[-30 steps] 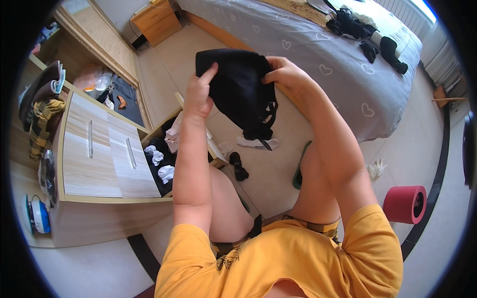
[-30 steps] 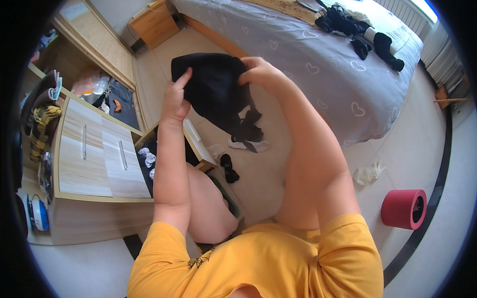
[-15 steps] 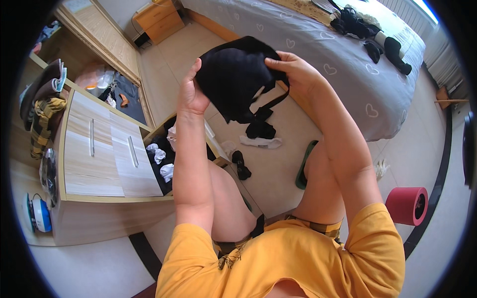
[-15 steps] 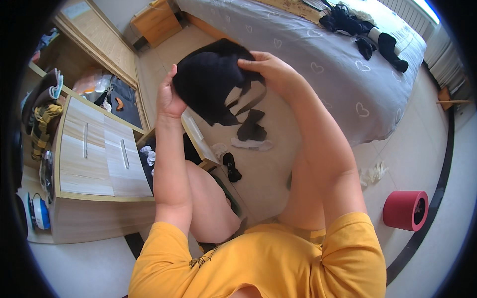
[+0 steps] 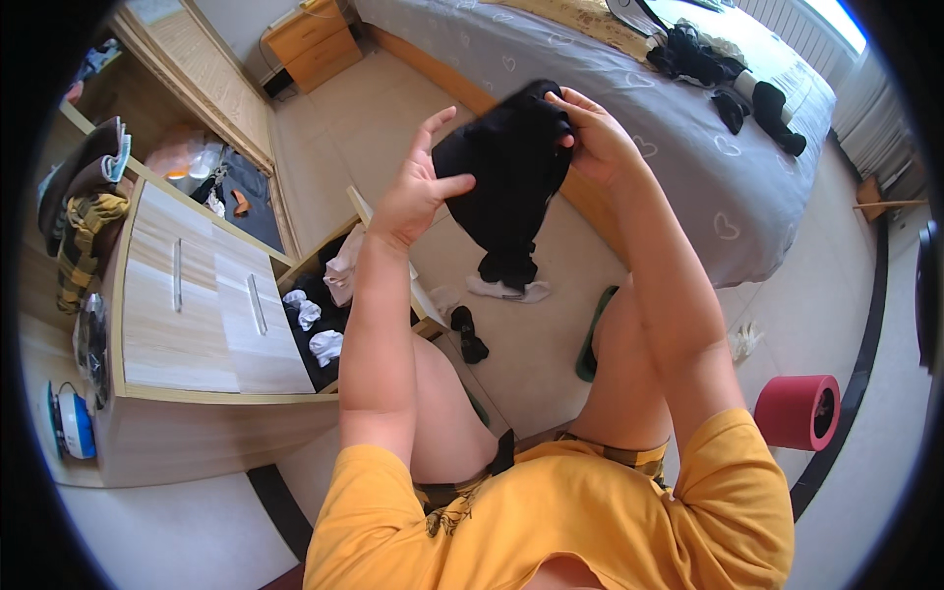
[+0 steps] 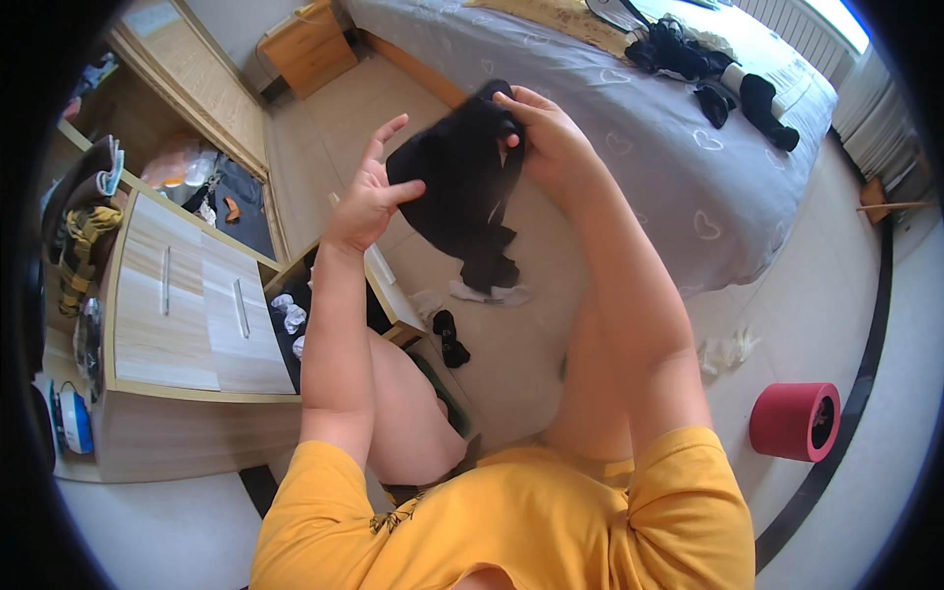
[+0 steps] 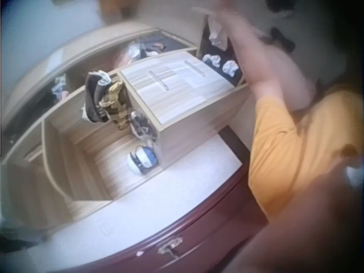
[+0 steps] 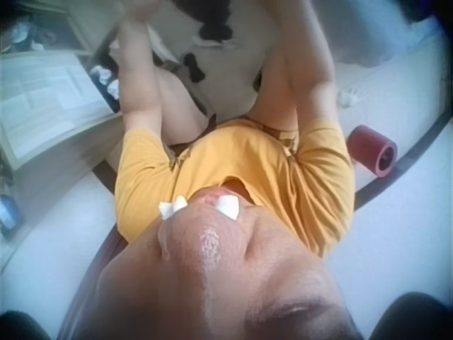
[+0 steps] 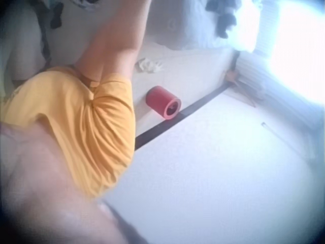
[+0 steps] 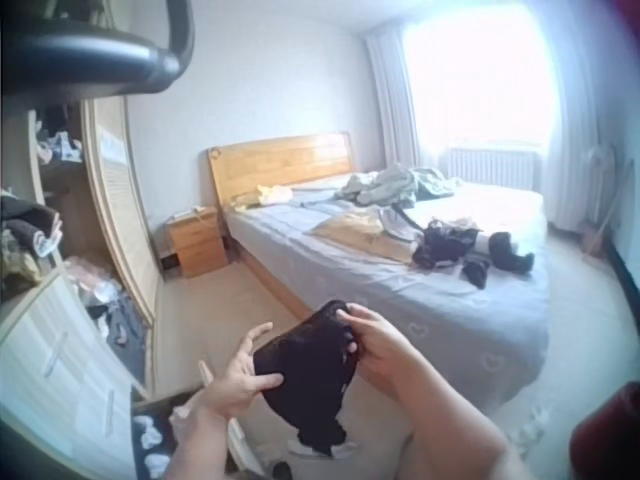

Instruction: The person folds several pieces of clothing, including a light-colored cloth, black underwear, and socks, while sitting on the floor. The folded items are placed into an open drawer of a nearby cabinet.

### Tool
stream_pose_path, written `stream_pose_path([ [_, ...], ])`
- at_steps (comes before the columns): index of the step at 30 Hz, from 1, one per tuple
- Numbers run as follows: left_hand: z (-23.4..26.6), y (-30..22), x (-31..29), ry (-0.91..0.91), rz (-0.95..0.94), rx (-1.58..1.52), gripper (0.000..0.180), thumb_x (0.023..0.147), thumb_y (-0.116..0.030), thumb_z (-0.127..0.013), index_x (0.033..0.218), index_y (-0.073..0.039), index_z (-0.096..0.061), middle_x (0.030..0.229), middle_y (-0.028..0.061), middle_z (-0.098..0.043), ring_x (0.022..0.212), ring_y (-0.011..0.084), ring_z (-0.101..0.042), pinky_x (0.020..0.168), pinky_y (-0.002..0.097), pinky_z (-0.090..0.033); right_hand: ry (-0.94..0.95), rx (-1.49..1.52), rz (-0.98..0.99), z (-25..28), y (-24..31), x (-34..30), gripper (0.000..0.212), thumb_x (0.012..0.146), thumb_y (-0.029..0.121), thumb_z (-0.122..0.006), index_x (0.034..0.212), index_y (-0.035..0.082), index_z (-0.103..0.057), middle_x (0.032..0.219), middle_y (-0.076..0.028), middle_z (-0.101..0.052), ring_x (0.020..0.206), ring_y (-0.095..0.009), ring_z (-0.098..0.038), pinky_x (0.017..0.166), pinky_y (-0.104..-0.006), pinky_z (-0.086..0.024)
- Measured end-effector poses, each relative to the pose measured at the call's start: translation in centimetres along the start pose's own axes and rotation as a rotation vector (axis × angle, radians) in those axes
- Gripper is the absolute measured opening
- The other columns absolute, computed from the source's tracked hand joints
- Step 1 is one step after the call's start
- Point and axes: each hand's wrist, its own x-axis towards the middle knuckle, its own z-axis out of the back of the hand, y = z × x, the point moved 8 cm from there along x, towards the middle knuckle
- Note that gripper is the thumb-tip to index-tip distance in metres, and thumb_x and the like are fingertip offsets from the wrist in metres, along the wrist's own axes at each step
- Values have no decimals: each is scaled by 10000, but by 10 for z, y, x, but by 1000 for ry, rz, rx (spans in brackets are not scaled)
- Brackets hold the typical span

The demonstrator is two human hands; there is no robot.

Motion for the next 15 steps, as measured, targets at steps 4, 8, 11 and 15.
stream_pose_path([
  [4,30,13,8,-154,106,-400,497,813,57,-591,1278,-84,-486,1104,70,-589,1027,156,-569,909,256,-446,-186,-8,-10,27,8,1,109,922,151,-581,982,61,-569,734,11,-554,448,-29,-409,513,-209,-429],
  [8,13,-4,3,-146,-58,-290,419,841,66,-555,1229,-91,-543,1077,74,-604,979,163,-594,883,286,-484,-198,109,-52,11,0,-7,273,899,148,-613,1142,44,-544,728,-16,-544,465,-55,-419,567,-228,-471],
  [11,32,0,8,-234,-80,-414,401,855,74,-526,1217,-94,-559,1098,68,-612,989,175,-601,887,306,-489,169,-440,-145,-4,-9,-9,407,883,148,-636,1237,31,-474,736,-31,-558,492,-65,-466,544,-230,-461],
  [15,66,5,13,-226,-138,-793,365,898,18,-513,1243,-97,-550,1166,102,-616,1064,229,-603,955,346,-483,297,-1492,-315,19,-37,-12,488,844,103,-649,1270,10,-431,777,-59,-593,520,-84,-504,483,-226,-414],
])
